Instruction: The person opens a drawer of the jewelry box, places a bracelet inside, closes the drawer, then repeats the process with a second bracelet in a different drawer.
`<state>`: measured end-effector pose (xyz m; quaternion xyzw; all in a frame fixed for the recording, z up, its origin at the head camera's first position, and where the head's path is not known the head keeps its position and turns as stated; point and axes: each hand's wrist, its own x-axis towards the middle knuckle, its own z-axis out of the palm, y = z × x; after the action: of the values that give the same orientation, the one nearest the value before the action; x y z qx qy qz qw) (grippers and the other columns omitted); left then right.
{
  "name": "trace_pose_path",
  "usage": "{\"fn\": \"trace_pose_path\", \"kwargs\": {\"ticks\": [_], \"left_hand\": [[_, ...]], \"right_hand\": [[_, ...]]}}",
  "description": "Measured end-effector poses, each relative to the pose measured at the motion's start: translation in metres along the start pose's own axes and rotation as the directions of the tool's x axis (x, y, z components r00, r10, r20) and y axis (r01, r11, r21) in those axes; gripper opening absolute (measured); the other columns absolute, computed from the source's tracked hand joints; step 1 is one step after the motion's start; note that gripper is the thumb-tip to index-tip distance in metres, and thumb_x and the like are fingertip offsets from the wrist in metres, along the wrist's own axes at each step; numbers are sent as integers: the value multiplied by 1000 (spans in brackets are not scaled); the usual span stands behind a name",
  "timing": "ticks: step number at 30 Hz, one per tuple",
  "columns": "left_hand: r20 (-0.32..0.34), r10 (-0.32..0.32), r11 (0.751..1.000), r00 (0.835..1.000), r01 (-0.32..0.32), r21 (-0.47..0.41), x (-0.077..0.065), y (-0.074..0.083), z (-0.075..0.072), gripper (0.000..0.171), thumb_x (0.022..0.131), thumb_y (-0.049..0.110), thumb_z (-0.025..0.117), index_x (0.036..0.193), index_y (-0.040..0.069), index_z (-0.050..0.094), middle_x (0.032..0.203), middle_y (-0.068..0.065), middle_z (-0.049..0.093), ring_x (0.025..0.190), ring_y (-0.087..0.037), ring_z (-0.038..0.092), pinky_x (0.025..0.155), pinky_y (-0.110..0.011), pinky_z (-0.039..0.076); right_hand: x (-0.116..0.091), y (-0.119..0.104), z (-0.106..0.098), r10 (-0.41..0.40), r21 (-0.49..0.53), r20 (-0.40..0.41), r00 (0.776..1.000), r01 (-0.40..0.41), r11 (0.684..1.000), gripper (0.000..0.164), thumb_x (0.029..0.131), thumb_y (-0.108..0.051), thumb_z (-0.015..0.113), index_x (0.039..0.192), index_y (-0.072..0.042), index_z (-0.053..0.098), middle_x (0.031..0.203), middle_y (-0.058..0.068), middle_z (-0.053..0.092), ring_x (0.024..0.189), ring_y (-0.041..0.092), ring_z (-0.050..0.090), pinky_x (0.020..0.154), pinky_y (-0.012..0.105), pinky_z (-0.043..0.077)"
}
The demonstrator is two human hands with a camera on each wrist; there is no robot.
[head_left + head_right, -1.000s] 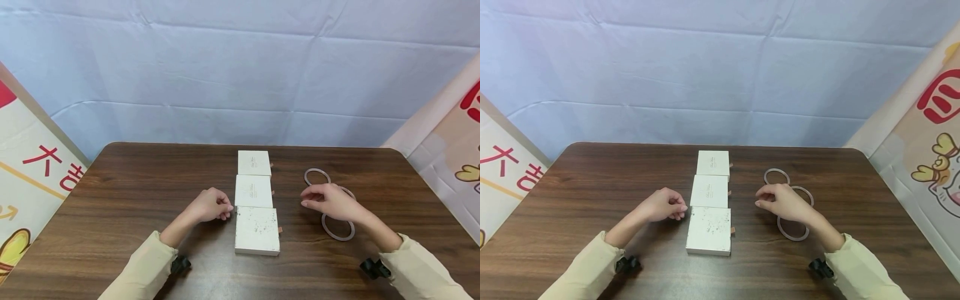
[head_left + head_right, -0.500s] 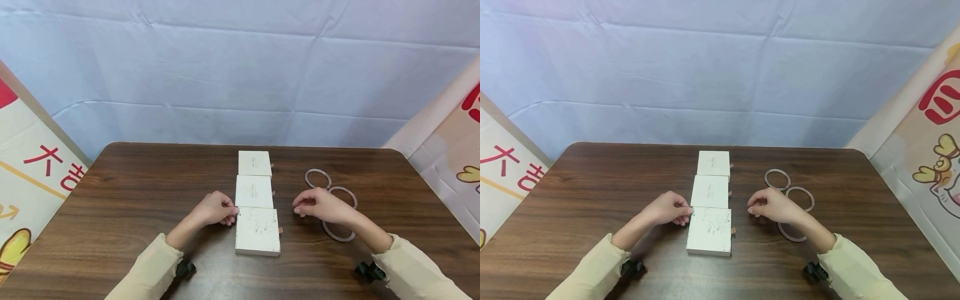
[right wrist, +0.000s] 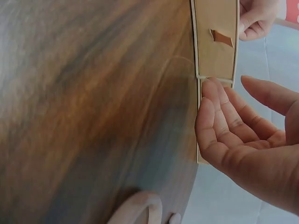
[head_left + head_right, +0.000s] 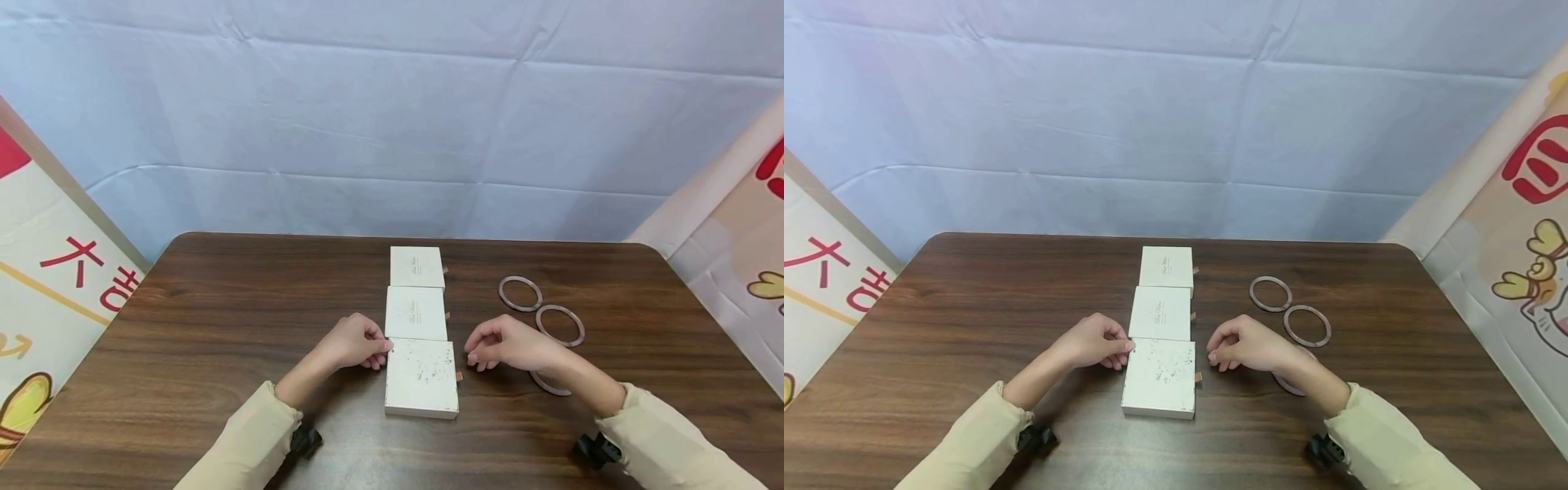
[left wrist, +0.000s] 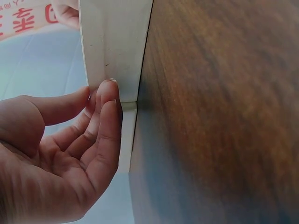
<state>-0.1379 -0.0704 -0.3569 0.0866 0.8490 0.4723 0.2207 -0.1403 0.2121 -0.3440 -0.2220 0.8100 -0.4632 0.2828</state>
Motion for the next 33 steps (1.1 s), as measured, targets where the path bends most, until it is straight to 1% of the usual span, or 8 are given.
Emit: {"fn": "trace_pose_path", "kwargs": {"ticks": [10, 14, 22, 33], "left_hand": [[-7, -11, 1000, 1000, 11, 14, -1, 3, -1, 19, 86, 9, 64, 69, 0, 64, 60, -7, 63, 54, -14, 61, 53, -28, 52], [-6, -13, 999, 1000, 13, 35, -1, 4, 0, 19, 86, 9, 64, 69, 0, 64, 60, -7, 63, 54, -14, 61, 53, -27, 51], [-2, -3, 999, 1000, 3, 32, -1, 4, 0, 23, 85, 12, 65, 67, 0, 63, 59, -7, 62, 53, -14, 61, 52, -28, 52], [-15, 6, 999, 1000, -5, 41, 0, 3, 1, 22, 85, 11, 66, 66, -1, 63, 57, -6, 61, 51, -14, 60, 52, -28, 52]], "right_hand": [[6, -2, 12, 38, 81, 30, 999, -41, 996, 16, 85, -3, 60, 93, 11, 60, 80, 14, 65, 71, 27, 62, 64, 38, 52], [6, -2, 14, 33, 92, 37, 999, -37, 995, 18, 84, -3, 60, 92, 13, 59, 78, 15, 64, 70, 26, 62, 63, 37, 52], [6, 0, 17, 21, 103, 43, 999, -26, 994, 16, 84, -2, 60, 91, 13, 59, 76, 16, 64, 69, 26, 61, 61, 35, 52], [6, 1, 19, 23, 161, 49, 999, -31, 986, 16, 83, 0, 61, 90, 14, 58, 76, 15, 64, 67, 24, 62, 61, 35, 52]]}}
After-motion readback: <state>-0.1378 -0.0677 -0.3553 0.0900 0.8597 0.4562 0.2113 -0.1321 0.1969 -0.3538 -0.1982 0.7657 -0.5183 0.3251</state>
